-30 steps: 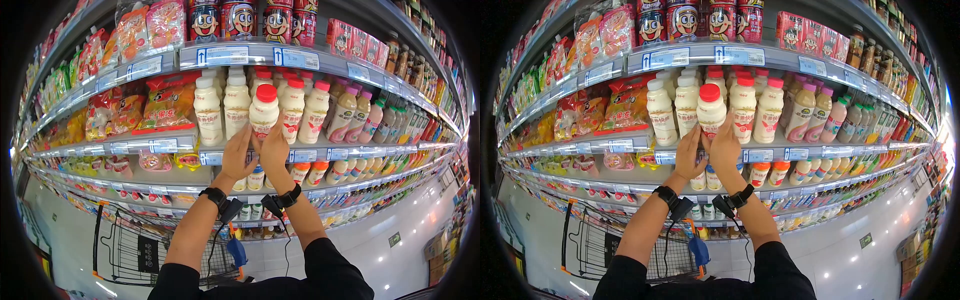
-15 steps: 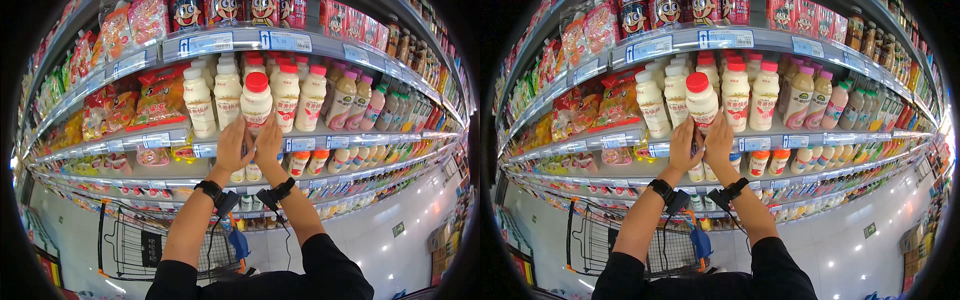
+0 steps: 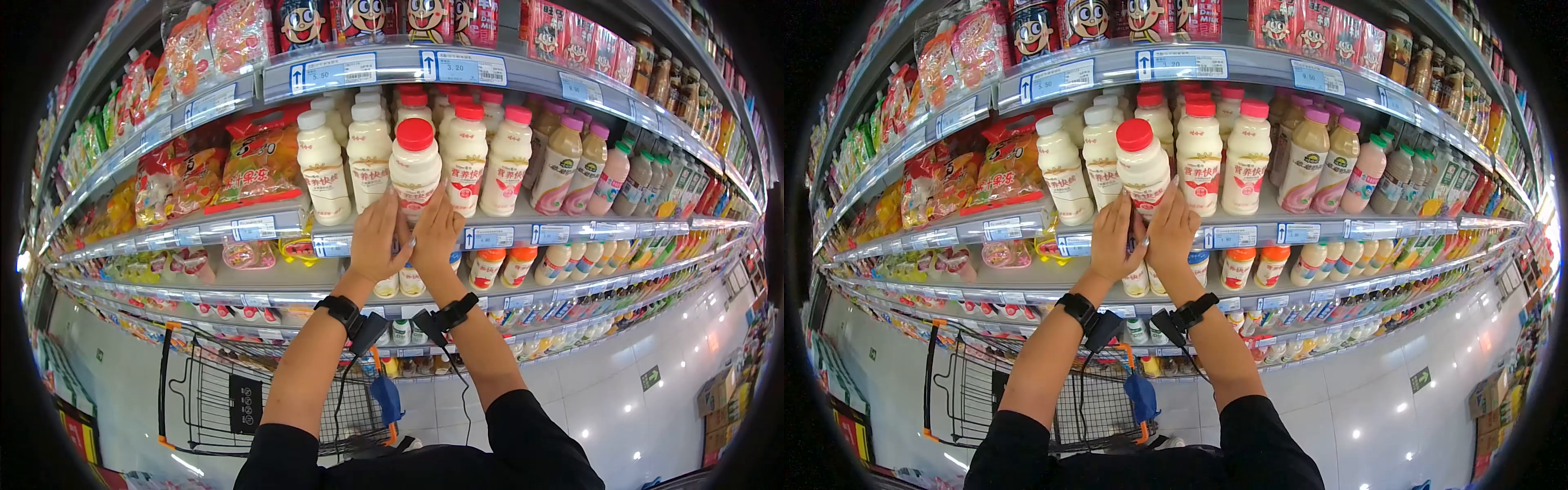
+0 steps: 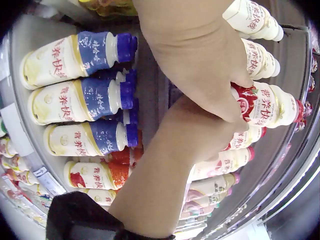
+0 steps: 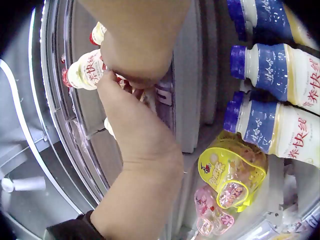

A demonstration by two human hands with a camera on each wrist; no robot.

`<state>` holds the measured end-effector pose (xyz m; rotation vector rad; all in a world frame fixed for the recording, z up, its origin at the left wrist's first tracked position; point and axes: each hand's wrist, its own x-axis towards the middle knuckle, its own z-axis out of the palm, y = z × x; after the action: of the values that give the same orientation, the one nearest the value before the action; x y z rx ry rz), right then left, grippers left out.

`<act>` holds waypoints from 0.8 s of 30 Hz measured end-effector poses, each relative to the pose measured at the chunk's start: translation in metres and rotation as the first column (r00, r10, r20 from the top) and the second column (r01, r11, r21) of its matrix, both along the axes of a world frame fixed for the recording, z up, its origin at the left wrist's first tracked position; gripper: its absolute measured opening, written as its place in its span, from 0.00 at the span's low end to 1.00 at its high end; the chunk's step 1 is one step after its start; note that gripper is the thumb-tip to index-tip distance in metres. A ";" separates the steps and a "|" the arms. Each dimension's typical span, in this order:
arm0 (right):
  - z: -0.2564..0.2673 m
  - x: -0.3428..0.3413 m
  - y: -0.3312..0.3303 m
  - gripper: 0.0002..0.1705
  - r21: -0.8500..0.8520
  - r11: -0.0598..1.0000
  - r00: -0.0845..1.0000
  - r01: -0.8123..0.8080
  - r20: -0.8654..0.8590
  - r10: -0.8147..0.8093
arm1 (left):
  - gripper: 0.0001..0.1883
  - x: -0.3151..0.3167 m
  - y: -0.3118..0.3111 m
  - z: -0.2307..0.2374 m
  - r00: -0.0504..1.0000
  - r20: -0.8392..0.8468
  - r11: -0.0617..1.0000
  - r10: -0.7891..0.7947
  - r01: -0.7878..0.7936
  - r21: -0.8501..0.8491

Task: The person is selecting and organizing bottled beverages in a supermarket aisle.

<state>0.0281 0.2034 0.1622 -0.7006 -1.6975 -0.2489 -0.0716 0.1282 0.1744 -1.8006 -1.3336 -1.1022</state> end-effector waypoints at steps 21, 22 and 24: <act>0.000 0.001 -0.002 0.40 0.010 0.999 0.999 0.051 -0.003 -0.051 | 0.41 0.003 0.002 -0.004 0.995 -0.043 0.993 0.092 -0.095 -0.073; 0.000 0.001 -0.002 0.40 0.011 0.999 0.999 0.039 -0.009 -0.039 | 0.41 0.003 0.002 -0.004 0.995 -0.040 0.993 0.091 -0.094 -0.078; 0.001 0.003 -0.003 0.40 0.012 1.000 1.000 0.017 -0.020 -0.017 | 0.41 0.003 0.003 -0.006 0.994 -0.044 0.992 0.096 -0.099 -0.074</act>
<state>0.0312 0.2004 0.1630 -0.7064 -1.6707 -0.2632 -0.0691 0.1312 0.1680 -1.7817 -1.4412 -0.9702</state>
